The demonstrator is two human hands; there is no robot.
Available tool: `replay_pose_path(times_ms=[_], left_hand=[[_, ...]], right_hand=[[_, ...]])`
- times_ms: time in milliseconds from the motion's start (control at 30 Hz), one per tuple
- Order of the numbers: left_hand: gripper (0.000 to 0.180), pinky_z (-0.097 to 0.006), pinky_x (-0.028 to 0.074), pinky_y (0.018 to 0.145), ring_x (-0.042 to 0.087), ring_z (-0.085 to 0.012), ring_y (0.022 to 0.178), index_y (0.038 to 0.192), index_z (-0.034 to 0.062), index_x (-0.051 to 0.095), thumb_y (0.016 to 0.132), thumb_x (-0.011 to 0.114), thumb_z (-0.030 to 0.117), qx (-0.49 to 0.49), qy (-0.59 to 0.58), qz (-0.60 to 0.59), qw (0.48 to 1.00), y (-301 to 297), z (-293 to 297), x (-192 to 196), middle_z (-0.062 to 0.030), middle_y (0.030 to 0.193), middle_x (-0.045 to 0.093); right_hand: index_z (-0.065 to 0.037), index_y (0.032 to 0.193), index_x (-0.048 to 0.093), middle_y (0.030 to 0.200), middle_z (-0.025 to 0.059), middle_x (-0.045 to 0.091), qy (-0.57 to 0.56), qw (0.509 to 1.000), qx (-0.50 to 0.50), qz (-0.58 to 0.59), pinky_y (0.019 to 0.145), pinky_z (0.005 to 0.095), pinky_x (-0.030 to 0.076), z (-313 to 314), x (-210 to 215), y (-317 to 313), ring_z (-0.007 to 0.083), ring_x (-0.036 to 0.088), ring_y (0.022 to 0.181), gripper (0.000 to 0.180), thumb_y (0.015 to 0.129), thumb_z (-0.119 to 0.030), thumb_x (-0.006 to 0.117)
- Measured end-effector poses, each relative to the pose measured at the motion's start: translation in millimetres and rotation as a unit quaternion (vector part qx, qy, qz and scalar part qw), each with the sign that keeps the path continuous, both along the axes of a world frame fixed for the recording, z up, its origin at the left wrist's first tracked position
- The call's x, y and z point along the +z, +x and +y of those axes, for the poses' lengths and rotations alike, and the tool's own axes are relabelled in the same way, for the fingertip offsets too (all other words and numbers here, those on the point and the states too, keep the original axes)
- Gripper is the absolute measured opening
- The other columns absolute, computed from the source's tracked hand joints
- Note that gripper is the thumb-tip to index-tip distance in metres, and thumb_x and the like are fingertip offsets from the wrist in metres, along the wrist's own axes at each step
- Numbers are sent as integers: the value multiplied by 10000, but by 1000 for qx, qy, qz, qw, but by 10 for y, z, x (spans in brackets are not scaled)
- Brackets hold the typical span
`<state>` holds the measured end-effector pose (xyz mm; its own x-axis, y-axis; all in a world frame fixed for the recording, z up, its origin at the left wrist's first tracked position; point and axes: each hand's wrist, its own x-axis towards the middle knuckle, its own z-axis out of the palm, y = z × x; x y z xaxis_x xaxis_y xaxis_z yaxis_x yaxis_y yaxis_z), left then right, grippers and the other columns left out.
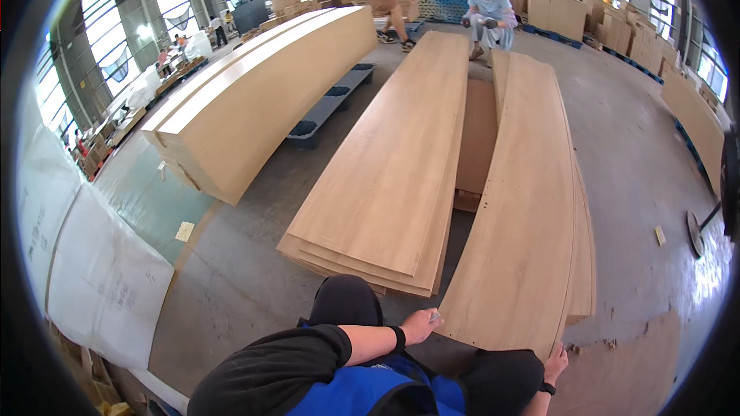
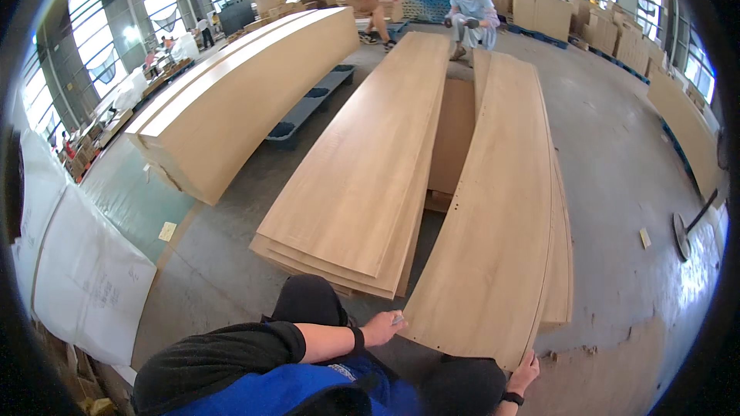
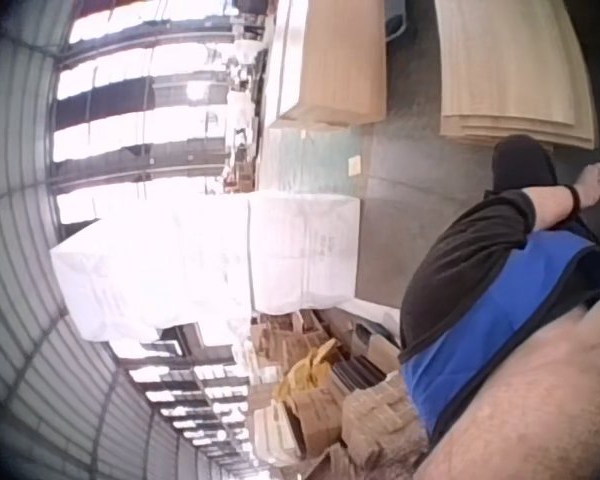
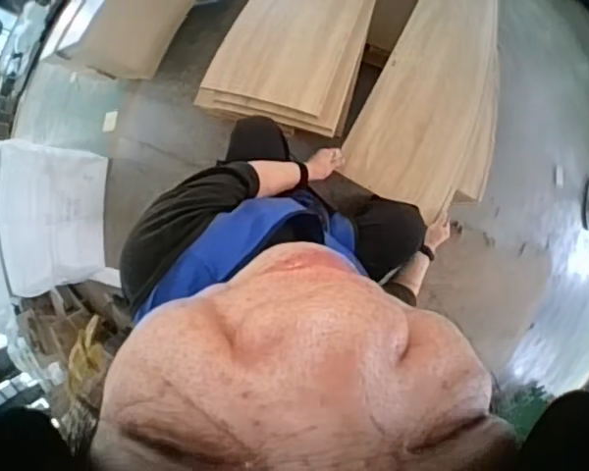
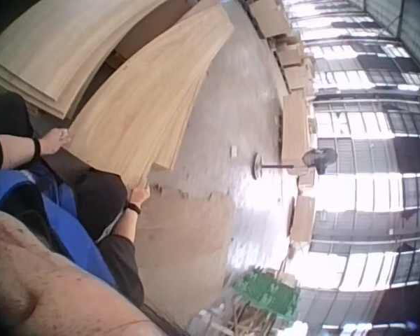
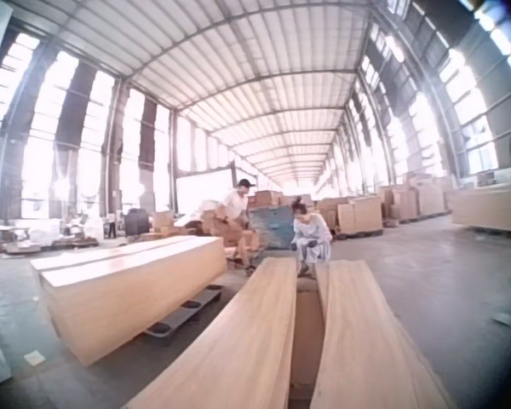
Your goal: Marking and scraping the edges of wooden panels in a furniture manufacturing facility.
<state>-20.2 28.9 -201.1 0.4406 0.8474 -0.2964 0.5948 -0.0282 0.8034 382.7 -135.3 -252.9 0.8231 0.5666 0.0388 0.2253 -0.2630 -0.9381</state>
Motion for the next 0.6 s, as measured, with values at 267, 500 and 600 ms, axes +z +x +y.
replay_pose_path(times_ms=[267,500,600], left_hand=[[345,-444,481,757,614,-396,874,928,5,568,909,563,350,11,-5,2,1000,-86,23,51,-224,885,642],[432,-433,487,821,610,-396,957,1079,-35,585,907,566,360,11,-5,34,999,-77,29,-89,-249,983,645],[461,-432,486,846,609,-395,980,1126,-51,576,906,566,354,-4,-11,34,999,-17,36,27,-261,1012,641]], right_hand=[[101,934,639,845,79,663,51,996,-28,63,670,306,473,127,92,-189,134,561,739,385,957,-273,551],[84,1025,641,929,65,664,36,996,-19,76,717,278,491,124,110,-191,123,583,791,383,951,-286,572],[82,898,641,810,47,645,63,995,-49,59,661,285,473,81,44,-131,118,548,720,381,946,-291,582]])
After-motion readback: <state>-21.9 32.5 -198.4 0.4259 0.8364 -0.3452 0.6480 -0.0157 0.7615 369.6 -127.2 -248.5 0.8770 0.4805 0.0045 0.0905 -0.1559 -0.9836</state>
